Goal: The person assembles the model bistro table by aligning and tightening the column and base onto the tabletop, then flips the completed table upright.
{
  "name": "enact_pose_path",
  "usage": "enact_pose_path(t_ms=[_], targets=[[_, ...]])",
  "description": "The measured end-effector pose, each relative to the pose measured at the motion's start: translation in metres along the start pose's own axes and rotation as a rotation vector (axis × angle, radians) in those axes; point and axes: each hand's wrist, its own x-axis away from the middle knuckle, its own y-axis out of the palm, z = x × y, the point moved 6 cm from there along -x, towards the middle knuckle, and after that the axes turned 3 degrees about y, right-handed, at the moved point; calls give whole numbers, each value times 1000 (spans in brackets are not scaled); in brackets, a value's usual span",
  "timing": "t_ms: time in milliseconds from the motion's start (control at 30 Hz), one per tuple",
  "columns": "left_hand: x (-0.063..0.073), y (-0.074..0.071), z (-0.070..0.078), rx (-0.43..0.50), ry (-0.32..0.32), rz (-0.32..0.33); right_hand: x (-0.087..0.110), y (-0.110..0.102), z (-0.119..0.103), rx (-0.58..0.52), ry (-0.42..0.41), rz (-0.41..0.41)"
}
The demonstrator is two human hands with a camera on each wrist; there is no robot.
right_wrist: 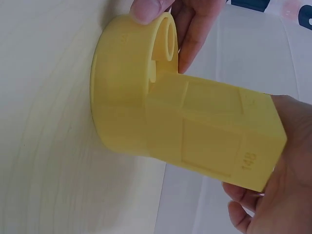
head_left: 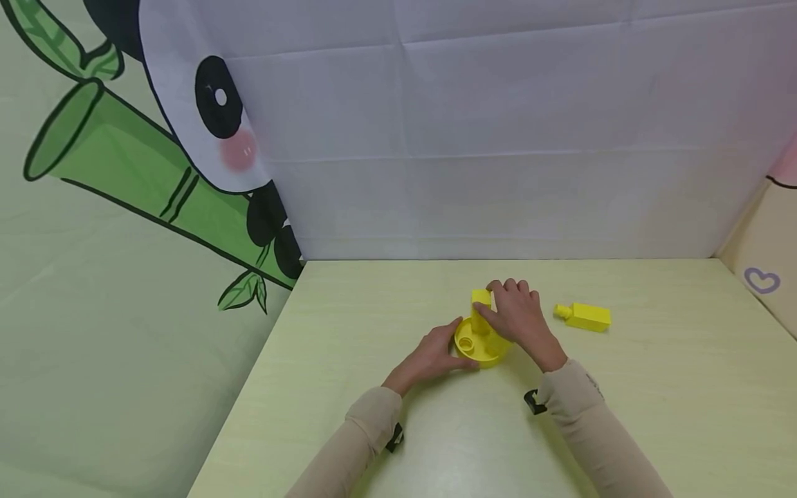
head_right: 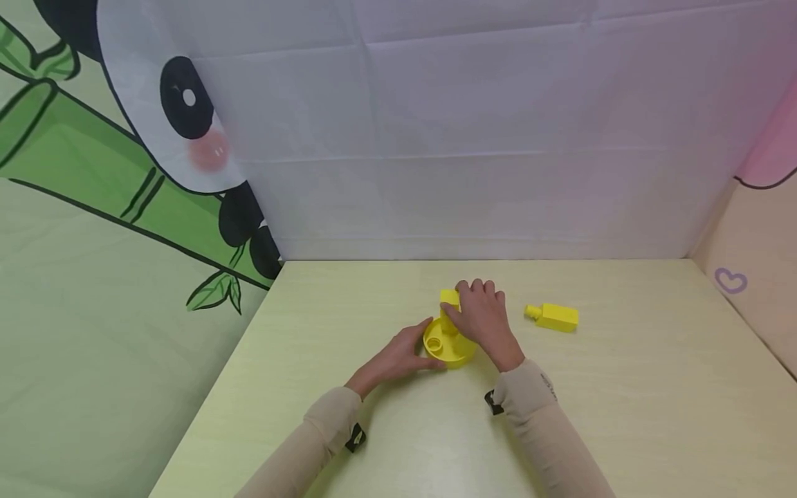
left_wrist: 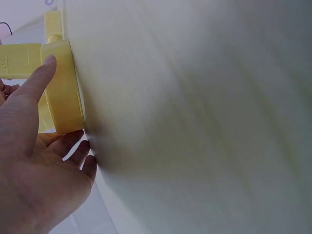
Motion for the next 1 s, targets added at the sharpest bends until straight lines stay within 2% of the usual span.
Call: enact_pose_path(t_ms=[133,700,1000], targets=[[0,1,0,-6,-10,-9,1,0,2,-4,17,10],[-1,1,4,4,16,2,2,-3,3,-5,40,67],[0,1,2,-7,-7,-6,5,-5,9,-28,16,50]])
